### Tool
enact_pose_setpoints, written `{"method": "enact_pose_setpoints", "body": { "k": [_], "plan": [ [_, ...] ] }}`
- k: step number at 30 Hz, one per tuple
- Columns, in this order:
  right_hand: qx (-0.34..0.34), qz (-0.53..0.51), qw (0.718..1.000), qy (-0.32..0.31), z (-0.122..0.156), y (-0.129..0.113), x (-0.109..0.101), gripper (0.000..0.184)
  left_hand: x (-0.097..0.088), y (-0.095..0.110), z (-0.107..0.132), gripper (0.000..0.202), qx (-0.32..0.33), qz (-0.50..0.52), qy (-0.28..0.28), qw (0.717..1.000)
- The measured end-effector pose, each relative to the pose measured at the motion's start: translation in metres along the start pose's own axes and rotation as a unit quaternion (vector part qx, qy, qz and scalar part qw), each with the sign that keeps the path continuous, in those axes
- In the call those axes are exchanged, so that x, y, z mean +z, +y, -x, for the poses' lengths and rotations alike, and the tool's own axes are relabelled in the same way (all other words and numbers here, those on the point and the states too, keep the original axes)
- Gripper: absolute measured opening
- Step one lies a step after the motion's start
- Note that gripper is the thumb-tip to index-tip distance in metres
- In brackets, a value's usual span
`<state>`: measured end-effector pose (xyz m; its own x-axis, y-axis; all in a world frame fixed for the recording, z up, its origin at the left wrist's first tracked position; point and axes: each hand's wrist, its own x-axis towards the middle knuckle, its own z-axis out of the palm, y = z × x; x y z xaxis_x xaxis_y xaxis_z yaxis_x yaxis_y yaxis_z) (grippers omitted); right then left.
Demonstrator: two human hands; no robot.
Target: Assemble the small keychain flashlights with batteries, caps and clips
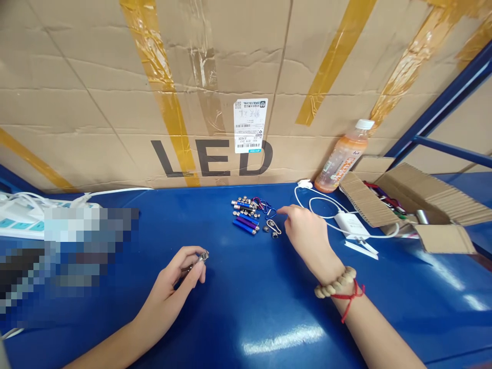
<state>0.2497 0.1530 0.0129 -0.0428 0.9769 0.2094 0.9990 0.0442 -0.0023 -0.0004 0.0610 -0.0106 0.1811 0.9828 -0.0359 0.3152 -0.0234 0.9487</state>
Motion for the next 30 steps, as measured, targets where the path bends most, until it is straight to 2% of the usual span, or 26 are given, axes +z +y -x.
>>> {"method": "enact_pose_setpoints", "body": {
  "k": [4,10,14,18,23,26,28,30],
  "plan": [
    [0.048,0.008,0.995,-0.086,0.002,-0.001,-0.017,0.026,0.000,-0.002,-0.001,0.030,-0.008,0.024,0.022,0.999],
    [0.015,-0.017,0.992,-0.122,0.003,-0.002,-0.012,0.012,-0.001,-0.004,-0.002,0.030,0.006,0.051,0.058,0.997],
    [0.001,-0.031,0.993,-0.114,0.002,0.001,0.000,0.011,-0.001,-0.002,-0.002,0.027,0.024,0.058,0.054,0.997],
    [0.001,-0.051,0.993,-0.106,0.000,-0.002,0.006,0.013,-0.001,-0.002,0.000,0.026,0.011,0.094,0.050,0.994],
    [0.013,-0.041,0.995,-0.091,-0.002,-0.010,-0.001,0.011,0.000,-0.001,0.001,0.021,0.024,0.107,0.068,0.992],
    [0.045,-0.056,0.996,-0.046,0.001,-0.014,-0.006,0.015,-0.001,0.001,0.001,0.021,0.000,0.119,0.090,0.989],
    [0.022,-0.123,0.992,-0.001,0.007,-0.020,-0.007,0.017,-0.002,0.002,0.001,0.020,-0.016,0.133,0.095,0.986],
    [-0.066,-0.231,0.969,0.051,0.016,-0.029,-0.005,0.015,-0.002,0.001,0.000,0.019,-0.014,0.130,0.090,0.987]
  ]
}}
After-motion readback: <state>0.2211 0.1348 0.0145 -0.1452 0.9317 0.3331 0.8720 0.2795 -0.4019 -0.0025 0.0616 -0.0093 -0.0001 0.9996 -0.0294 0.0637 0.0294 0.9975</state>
